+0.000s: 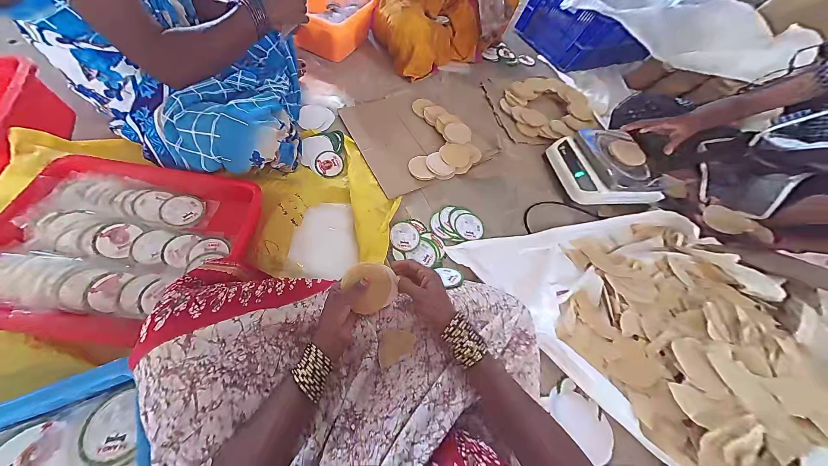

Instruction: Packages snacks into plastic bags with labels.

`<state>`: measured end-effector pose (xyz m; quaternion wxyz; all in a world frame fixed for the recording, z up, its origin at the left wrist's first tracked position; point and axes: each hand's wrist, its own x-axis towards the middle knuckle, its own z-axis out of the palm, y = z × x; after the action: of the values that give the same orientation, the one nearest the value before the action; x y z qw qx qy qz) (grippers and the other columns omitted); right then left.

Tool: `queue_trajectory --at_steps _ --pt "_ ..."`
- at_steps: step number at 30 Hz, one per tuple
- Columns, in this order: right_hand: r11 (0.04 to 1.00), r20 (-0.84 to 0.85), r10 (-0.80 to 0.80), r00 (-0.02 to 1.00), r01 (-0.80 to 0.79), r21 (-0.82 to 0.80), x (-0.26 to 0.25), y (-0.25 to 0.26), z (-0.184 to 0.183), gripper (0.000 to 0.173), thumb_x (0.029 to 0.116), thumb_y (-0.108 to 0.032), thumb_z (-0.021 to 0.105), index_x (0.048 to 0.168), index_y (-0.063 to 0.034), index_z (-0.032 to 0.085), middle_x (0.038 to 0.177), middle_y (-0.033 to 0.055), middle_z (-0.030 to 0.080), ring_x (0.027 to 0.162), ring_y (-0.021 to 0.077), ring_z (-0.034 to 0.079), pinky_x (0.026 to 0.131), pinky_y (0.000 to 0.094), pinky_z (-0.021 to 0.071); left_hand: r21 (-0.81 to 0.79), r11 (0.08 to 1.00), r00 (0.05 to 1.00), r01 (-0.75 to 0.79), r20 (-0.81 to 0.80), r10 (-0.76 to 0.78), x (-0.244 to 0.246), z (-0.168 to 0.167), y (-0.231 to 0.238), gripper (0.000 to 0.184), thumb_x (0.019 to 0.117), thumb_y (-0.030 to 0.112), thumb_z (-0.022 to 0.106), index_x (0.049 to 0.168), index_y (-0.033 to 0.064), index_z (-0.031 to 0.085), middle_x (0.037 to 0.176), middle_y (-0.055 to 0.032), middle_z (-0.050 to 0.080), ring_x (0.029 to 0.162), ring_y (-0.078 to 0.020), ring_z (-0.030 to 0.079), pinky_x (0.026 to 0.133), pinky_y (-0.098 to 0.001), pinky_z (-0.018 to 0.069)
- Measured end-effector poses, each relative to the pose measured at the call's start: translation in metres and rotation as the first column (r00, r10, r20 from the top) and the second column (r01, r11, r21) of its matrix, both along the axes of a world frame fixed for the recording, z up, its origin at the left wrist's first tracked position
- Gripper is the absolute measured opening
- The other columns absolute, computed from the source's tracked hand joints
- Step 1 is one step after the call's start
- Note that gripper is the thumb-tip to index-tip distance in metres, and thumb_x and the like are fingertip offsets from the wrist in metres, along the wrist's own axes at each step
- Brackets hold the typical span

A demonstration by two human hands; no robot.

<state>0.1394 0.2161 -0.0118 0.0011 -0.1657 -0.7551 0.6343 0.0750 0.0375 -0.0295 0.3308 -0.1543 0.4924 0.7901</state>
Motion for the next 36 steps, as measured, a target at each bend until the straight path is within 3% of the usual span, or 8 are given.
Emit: queue_trajectory --at_steps 3,7,12,17,20,24,29,36 --pt "0.856 0.174 -0.065 0.983 -0.035 0.516 -0.001 0.047 0.011 0.039 0.1017 -0.019 0.058 0.133 0.0037 0.062 0.125 0.0224 0.069 0.115 0.0326 0.067 0.103 0.0483 0.0509 -0.049 0.997 0.998 -0.064 -0.008 0.064 -0.002 -0.003 0.0 0.029 0.0994 0.003 0.061 0.127 -0.0046 0.054 0.103 -0.0152 0.071 0.088 -0.0216 0.073 0.076 -0.0384 0.0629" --pt "0.714 0.258 -0.286 0.923 0.025 0.7 -0.016 0.121 0.002 0.044 0.1021 -0.024 0.06 0.136 0.0041 0.06 0.135 0.0263 0.062 0.129 0.0403 0.057 0.112 0.0545 0.0411 -0.101 0.992 0.997 -0.08 0.012 0.081 -0.003 -0.001 0.0 0.031 0.1005 0.007 0.061 0.129 -0.0033 0.054 0.103 -0.0165 0.07 0.086 -0.0233 0.073 0.072 -0.0394 0.0631" --pt "0.693 0.415 -0.389 0.823 -0.035 0.72 -0.043 0.179 -0.025 0.06 0.0993 -0.031 0.066 0.145 0.0049 0.051 0.146 0.0289 0.052 0.138 0.0423 0.049 0.115 0.0555 0.0371 -0.116 0.991 0.997 -0.073 -0.007 0.073 -0.002 -0.005 0.002 0.029 0.0993 0.005 0.062 0.126 -0.0042 0.055 0.102 -0.0158 0.071 0.087 -0.0219 0.073 0.075 -0.039 0.0629" --pt "0.674 0.449 -0.381 0.808 -0.09 0.734 -0.048 0.179 -0.055 0.09 0.0915 -0.052 0.071 0.154 0.0034 0.039 0.158 0.0293 0.037 0.148 0.0444 0.035 0.117 0.0566 0.0338 -0.138 0.986 0.995 -0.097 0.01 0.1 -0.005 -0.006 0.003 0.026 0.0999 0.005 0.061 0.124 -0.0043 0.056 0.1 -0.0148 0.072 0.084 -0.0209 0.073 0.074 -0.0376 0.0629" --pt "0.683 0.44 -0.212 0.873 -0.19 0.705 -0.046 0.164 -0.054 0.082 0.0962 -0.051 0.066 0.153 0.0029 0.042 0.16 0.0276 0.036 0.149 0.0421 0.035 0.121 0.0551 0.0303 -0.182 0.981 0.997 -0.069 0.032 0.076 -0.008 -0.006 0.007 0.031 0.1008 0.008 0.061 0.129 -0.0033 0.053 0.105 -0.0159 0.069 0.088 -0.0211 0.071 0.076 -0.038 0.0617" --pt "0.731 0.292 -0.124 0.948 -0.112 0.673 -0.041 0.147 -0.048 0.055 0.1043 -0.039 0.057 0.144 -0.0008 0.057 0.149 0.0214 0.054 0.142 0.0355 0.048 0.119 0.0517 0.0335 -0.18 0.982 0.997 -0.06 0.033 0.067 -0.007 -0.006 0.01 0.029 0.1007 0.007 0.061 0.127 -0.0029 0.054 0.102 -0.0146 0.07 0.086 -0.0211 0.072 0.074 -0.0386 0.0626" --pt "0.669 0.424 -0.111 0.899 -0.248 0.701 -0.04 0.144 -0.056 0.078 0.1007 -0.053 0.057 0.154 0.0007 0.041 0.163 0.0274 0.03 0.153 0.0429 0.025 0.122 0.0603 0.0213 -0.165 0.984 0.997 -0.069 0.028 0.075 -0.007 -0.01 0.008 0.031 0.1011 0.007 0.06 0.129 -0.004 0.052 0.104 -0.0159 0.07 0.089 -0.0224 0.072 0.076 -0.0401 0.0625" --pt "0.567 0.373 0.104 0.922 -0.363 0.739 -0.042 0.114 -0.055 0.084 0.089 -0.054 0.073 0.153 -0.0059 0.047 0.163 0.0245 0.033 0.155 0.0411 0.022 0.124 0.058 0.0174 -0.148 0.987 0.998 -0.064 0.019 0.068 -0.006 -0.011 0.007 0.029 0.1017 0.007 0.059 0.128 -0.0045 0.054 0.104 -0.0165 0.07 0.088 -0.0221 0.072 0.077 -0.0395 0.0622"
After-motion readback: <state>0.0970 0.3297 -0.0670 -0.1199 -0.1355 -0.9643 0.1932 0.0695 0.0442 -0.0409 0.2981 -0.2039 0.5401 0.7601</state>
